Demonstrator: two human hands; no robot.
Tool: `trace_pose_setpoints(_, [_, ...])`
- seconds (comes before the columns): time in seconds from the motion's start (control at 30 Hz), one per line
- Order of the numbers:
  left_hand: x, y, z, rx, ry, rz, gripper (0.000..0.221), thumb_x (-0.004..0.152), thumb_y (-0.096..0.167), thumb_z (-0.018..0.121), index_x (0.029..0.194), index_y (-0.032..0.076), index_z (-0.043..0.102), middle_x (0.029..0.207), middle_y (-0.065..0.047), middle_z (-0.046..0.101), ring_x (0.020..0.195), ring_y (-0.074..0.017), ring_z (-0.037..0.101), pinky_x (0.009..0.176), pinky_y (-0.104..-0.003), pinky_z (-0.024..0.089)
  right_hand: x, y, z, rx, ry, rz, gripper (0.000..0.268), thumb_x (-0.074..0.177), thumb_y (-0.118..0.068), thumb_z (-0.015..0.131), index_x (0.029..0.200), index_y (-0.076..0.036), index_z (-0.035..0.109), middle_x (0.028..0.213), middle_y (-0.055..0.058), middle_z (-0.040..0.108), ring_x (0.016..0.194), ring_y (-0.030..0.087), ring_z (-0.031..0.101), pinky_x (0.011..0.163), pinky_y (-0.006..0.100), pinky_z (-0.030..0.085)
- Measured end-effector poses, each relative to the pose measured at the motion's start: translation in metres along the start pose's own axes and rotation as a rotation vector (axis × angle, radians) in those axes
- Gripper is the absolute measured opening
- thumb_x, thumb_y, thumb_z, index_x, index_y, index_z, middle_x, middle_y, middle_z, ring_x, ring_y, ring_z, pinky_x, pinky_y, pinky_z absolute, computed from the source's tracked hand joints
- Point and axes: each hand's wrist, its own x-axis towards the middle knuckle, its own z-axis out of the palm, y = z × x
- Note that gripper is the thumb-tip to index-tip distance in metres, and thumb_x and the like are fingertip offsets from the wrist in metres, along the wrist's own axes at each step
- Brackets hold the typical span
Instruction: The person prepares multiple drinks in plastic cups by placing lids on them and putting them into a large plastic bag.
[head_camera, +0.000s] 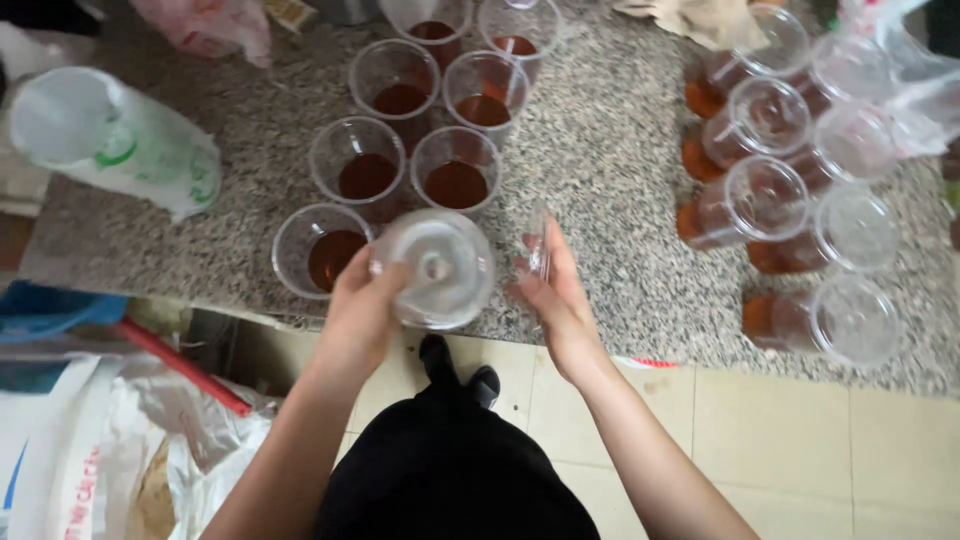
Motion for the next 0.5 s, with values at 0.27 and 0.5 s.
trace_pose_setpoints(0.27, [-0.002, 0.023, -0.097, -0.35, 0.233, -0.036, 0.014, 0.088, 0.006, 0.067, 0.102, 0.01, 0.068, 0.094, -0.008, 0.073, 0.085, -0.0254, 0.077, 0.076, -0.039, 0.063, 0.027, 0.008, 0.044, -0.859, -0.09, 0.098, 0.123, 0.083, -0.045, 0.087, 0.169, -0.009, 0.006, 0.164, 0.038, 0.003, 0.147, 0.065, 0.023, 0.111, 0.078, 0.032])
trace_pose_setpoints(0.5, [0.013, 0.045, -0.12, -0.284, 0.093, -0.126, 0.014, 0.085, 0.021, 0.07, 0.098, 0.017, 0.071, 0.091, 0.0, 0.075, 0.079, -0.0112, 0.07, 0.055, -0.019, 0.042, 0.066, 0.079, 0.058, -1.391, -0.028, -0.026, 0.124, 0.071, -0.064, 0.084, 0.17, -0.019, 0.023, 0.161, 0.03, 0.022, 0.141, 0.056, 0.032, 0.115, 0.067, 0.031])
